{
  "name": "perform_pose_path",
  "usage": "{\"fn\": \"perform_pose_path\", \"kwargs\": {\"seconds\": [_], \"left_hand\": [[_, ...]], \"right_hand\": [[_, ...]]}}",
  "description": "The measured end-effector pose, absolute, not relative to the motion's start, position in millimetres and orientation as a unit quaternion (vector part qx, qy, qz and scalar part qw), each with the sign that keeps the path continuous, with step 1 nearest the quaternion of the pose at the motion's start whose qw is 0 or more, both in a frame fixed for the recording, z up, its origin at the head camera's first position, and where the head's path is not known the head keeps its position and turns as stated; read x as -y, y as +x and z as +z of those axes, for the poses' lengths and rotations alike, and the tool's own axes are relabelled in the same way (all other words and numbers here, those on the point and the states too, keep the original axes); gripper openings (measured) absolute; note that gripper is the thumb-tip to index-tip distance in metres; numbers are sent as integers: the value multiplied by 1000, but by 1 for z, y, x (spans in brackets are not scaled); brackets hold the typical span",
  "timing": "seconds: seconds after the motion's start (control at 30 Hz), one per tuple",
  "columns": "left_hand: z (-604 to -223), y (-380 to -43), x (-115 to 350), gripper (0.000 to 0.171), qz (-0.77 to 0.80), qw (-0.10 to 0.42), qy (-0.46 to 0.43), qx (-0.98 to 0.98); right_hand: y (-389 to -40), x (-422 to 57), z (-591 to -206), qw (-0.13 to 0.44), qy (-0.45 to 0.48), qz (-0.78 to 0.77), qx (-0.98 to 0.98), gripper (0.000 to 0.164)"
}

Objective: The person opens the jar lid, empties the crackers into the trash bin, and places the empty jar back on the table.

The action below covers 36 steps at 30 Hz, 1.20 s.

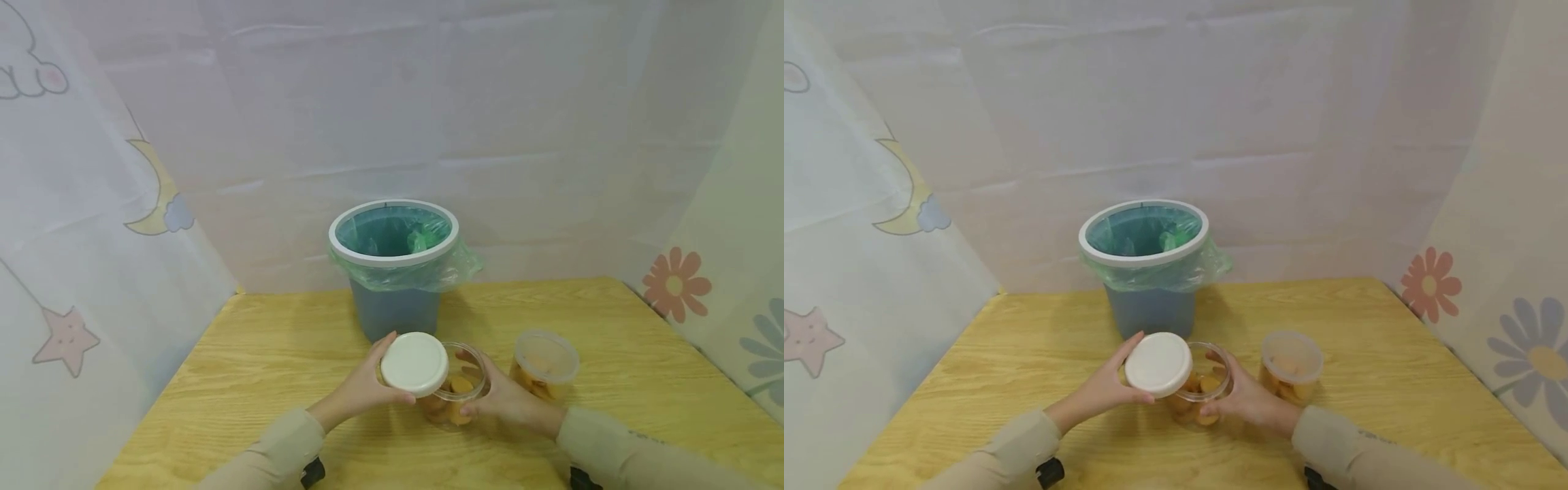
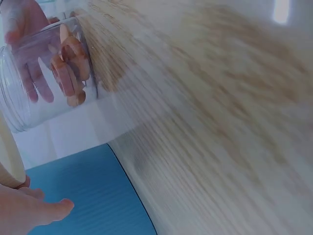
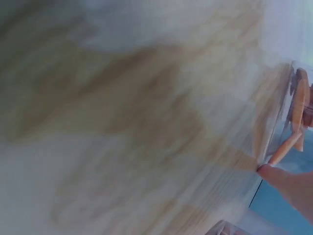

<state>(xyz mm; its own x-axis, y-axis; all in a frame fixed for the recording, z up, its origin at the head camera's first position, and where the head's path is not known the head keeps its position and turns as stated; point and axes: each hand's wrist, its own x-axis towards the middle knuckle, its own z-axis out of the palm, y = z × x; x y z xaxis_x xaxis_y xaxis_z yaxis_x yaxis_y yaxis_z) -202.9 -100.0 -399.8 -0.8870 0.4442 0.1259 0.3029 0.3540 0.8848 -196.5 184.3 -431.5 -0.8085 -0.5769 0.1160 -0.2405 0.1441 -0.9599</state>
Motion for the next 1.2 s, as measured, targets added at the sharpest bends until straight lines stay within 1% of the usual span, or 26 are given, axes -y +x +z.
{"fn": "perform_pose_path", "kwargs": {"seconds": [0.07,0.27,0.37,0.6,0.8,1.07,1.2], "left_hand": [[-400,-202,104,113,523,68,226,-819],[-404,-200,112,115,527,65,223,-818],[-406,-200,115,114,528,60,219,-818],[-405,-198,128,113,513,66,207,-831],[-408,-194,139,113,506,63,197,-837],[-410,-201,149,112,488,39,183,-853],[-414,-203,154,112,473,37,184,-861]], "right_hand": [[-197,-185,-432,139,-275,-589,-747,110],[-194,-187,-435,130,-272,-578,-758,105],[-192,-189,-435,127,-278,-574,-760,106],[-191,-193,-432,149,-287,-572,-754,106],[-188,-193,-433,155,-290,-571,-752,105],[-191,-195,-430,159,-284,-566,-757,105],[-191,-196,-428,157,-290,-566,-756,105]]}}
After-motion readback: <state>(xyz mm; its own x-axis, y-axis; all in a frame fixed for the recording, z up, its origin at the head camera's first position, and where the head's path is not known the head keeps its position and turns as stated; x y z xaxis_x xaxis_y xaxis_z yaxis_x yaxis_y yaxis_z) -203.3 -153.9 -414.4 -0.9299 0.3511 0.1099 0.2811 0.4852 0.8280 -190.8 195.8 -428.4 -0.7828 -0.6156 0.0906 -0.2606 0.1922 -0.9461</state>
